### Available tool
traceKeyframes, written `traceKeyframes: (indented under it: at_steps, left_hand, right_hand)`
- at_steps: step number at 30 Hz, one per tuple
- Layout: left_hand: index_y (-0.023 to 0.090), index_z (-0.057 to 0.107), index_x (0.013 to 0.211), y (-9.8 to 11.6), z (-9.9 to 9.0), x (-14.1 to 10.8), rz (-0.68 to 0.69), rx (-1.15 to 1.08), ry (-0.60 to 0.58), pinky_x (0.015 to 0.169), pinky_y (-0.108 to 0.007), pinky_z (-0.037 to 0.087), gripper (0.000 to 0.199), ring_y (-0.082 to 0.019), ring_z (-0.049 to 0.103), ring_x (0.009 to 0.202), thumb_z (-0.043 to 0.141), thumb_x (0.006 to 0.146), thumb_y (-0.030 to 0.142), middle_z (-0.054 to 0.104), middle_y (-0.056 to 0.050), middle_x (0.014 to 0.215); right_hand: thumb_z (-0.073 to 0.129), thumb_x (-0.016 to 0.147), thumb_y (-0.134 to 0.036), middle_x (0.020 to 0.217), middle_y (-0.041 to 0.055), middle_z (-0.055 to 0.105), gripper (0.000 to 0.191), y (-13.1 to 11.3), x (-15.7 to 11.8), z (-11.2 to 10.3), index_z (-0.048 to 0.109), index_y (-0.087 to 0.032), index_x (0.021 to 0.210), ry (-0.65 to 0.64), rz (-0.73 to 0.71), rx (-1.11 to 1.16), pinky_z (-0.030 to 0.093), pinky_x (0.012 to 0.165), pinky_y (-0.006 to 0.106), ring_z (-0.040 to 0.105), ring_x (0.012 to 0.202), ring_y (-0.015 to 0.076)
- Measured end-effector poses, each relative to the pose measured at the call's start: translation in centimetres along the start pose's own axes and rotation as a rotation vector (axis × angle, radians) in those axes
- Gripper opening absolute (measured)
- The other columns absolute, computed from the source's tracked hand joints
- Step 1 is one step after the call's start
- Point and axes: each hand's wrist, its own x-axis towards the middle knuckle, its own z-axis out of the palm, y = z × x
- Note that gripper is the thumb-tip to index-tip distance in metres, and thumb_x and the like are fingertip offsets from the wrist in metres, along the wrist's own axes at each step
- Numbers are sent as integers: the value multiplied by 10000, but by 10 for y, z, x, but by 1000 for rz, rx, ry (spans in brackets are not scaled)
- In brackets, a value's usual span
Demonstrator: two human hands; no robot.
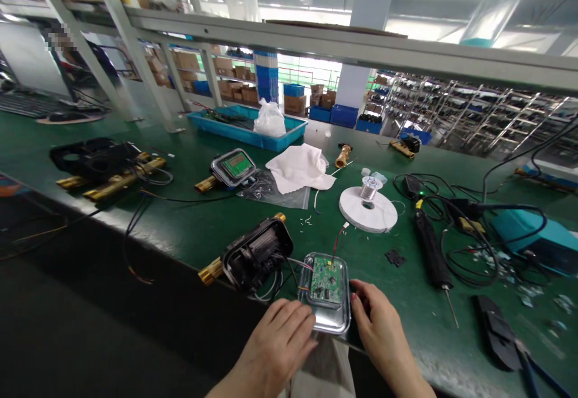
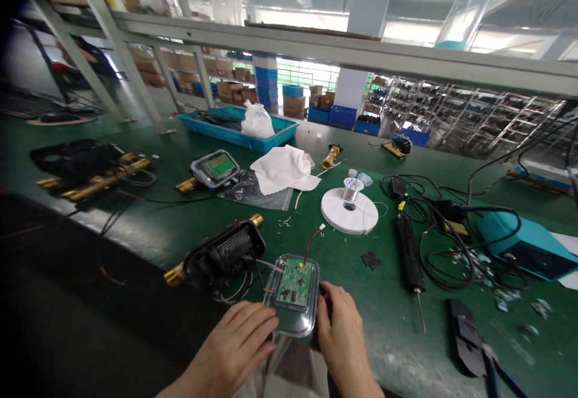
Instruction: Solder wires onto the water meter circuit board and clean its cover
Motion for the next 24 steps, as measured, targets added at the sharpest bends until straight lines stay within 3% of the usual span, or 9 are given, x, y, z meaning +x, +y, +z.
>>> traceKeyframes:
  at_steps: [7, 13, 16, 19, 22, 24]
  left_hand:
    - [129, 617, 1012, -1, 5, -6, 27, 1, -98, 887, -377, 486, 239, -191, 592, 946, 407, 902, 96, 663, -62, 987]
    - [119, 622, 972, 0, -3, 2, 8, -10, -20, 841, -370, 531, 204, -202, 621, 930, 431, 903, 101, 684, -62, 977]
    - [126, 615, 999, 1, -8, 8, -70, -51, 57, 838, -316, 545, 172, -184, 637, 944, 478, 896, 114, 695, -56, 969]
    - [178, 623, 967, 2, -20, 20, -332, -219, 131, 792, -243, 555, 142, -146, 666, 867, 500, 908, 218, 704, -28, 916]
    - [200, 621, 928, -5, -36, 34, -806, -511, 118, 713, -191, 558, 172, -128, 683, 775, 533, 887, 342, 715, -14, 854]
    - [183, 613, 932, -14, -45, 43, -1050, -735, 145, 727, -190, 559, 250, -134, 685, 781, 557, 858, 415, 720, -25, 840]
  right_hand:
    - [396, 874, -325, 1051, 83, 649, 316, 4, -2, 2, 592, -174, 1072, -40, 18, 16, 455, 890, 402, 587, 988, 225]
    - [400, 870, -343, 1063, 82, 645, 322, 5, -1, 2, 595, -176, 1066, -56, 43, 61, 431, 916, 412, 577, 1005, 229]
    - [406, 869, -371, 1058, 80, 646, 328, 5, -2, 1, 602, -184, 1053, -40, 73, 132, 429, 905, 397, 578, 998, 226]
    - [432, 855, -434, 1036, 72, 650, 350, 6, -3, -1, 606, -196, 1044, 15, 137, 237, 441, 859, 367, 589, 949, 218]
    - [465, 835, -484, 1006, 62, 656, 372, 7, -2, -2, 607, -208, 1040, 91, 202, 304, 443, 818, 343, 592, 888, 209]
    - [481, 830, -496, 994, 59, 658, 379, 3, 0, -2, 607, -209, 1042, 108, 215, 346, 439, 811, 330, 592, 873, 202]
